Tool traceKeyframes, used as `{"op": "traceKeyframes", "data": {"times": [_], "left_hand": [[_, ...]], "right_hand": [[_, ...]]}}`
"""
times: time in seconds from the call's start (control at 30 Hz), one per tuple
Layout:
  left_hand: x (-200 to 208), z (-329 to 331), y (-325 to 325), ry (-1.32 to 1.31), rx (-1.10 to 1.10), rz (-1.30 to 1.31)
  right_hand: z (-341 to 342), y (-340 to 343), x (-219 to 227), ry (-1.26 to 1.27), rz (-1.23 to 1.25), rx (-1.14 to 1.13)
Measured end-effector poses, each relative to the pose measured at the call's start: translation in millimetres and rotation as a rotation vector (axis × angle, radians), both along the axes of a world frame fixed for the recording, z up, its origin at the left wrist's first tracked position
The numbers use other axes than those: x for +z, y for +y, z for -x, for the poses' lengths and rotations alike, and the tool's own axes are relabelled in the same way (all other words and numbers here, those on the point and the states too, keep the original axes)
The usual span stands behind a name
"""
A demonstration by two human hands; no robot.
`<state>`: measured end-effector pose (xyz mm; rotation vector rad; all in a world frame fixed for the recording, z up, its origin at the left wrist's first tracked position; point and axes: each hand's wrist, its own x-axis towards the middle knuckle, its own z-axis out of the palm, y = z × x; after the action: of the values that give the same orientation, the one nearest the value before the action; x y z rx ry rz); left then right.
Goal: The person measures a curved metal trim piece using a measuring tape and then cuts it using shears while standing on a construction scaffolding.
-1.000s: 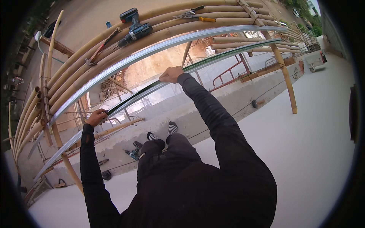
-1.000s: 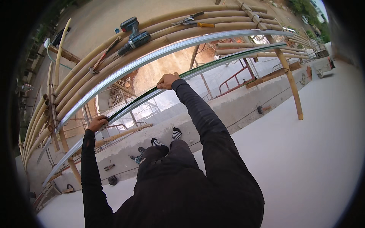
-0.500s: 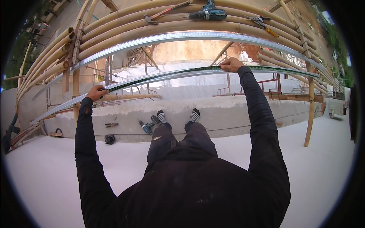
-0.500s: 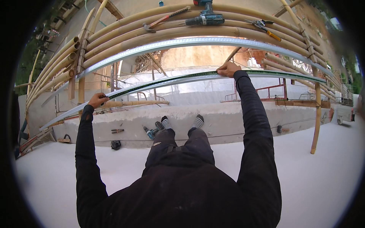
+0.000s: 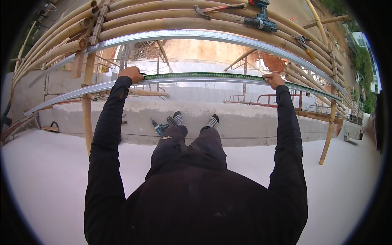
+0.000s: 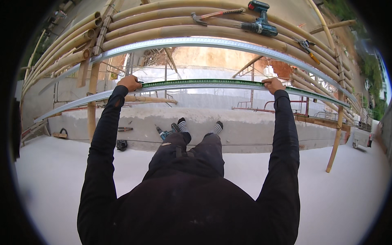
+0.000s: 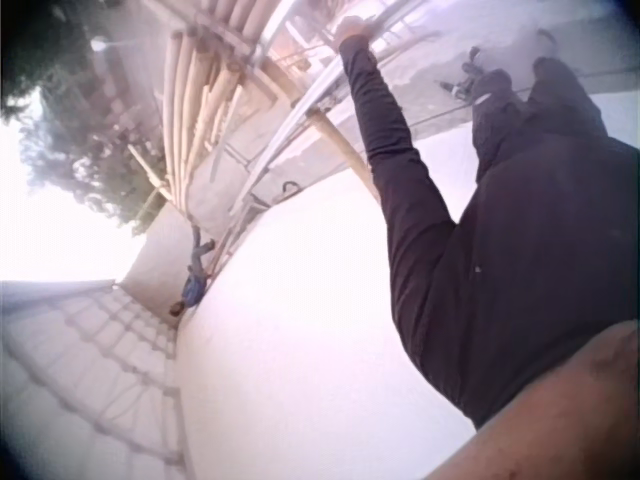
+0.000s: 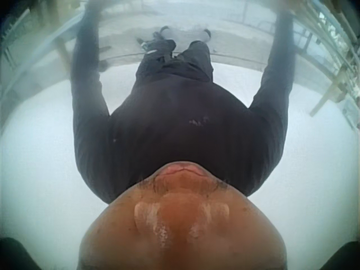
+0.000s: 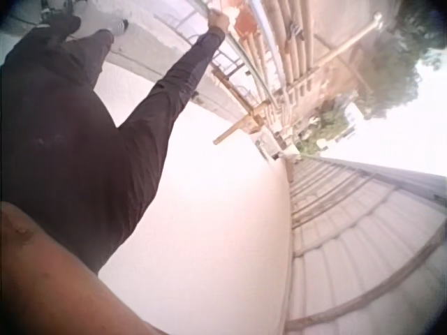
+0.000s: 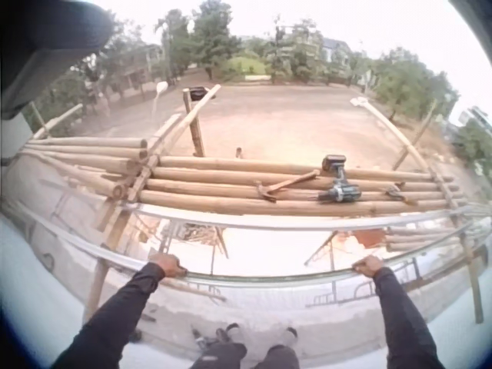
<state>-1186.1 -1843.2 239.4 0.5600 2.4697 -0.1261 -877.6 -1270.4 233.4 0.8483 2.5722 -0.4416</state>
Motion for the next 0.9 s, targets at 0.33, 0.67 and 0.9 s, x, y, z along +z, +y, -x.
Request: {"op": "traceKeyframes", "data": {"times": [0.33,0.67,0.9], "left_hand": [[-5.1,3.3,7.0,-0.038,0.054,0.041],[3.6,5.5,12.2,-0.100,0.056,0.071],[-6.9,-4.6,12.0,0.007,0.110,0.122]], "right_hand": [[1.5,-51.5,-12.5,0.271,-0.260,-0.081],[150.4,-300.0,-7.2,0.524,0.218,0.334],[172.8,-322.3,-27.5,0.125,0.264,0.352]]}}
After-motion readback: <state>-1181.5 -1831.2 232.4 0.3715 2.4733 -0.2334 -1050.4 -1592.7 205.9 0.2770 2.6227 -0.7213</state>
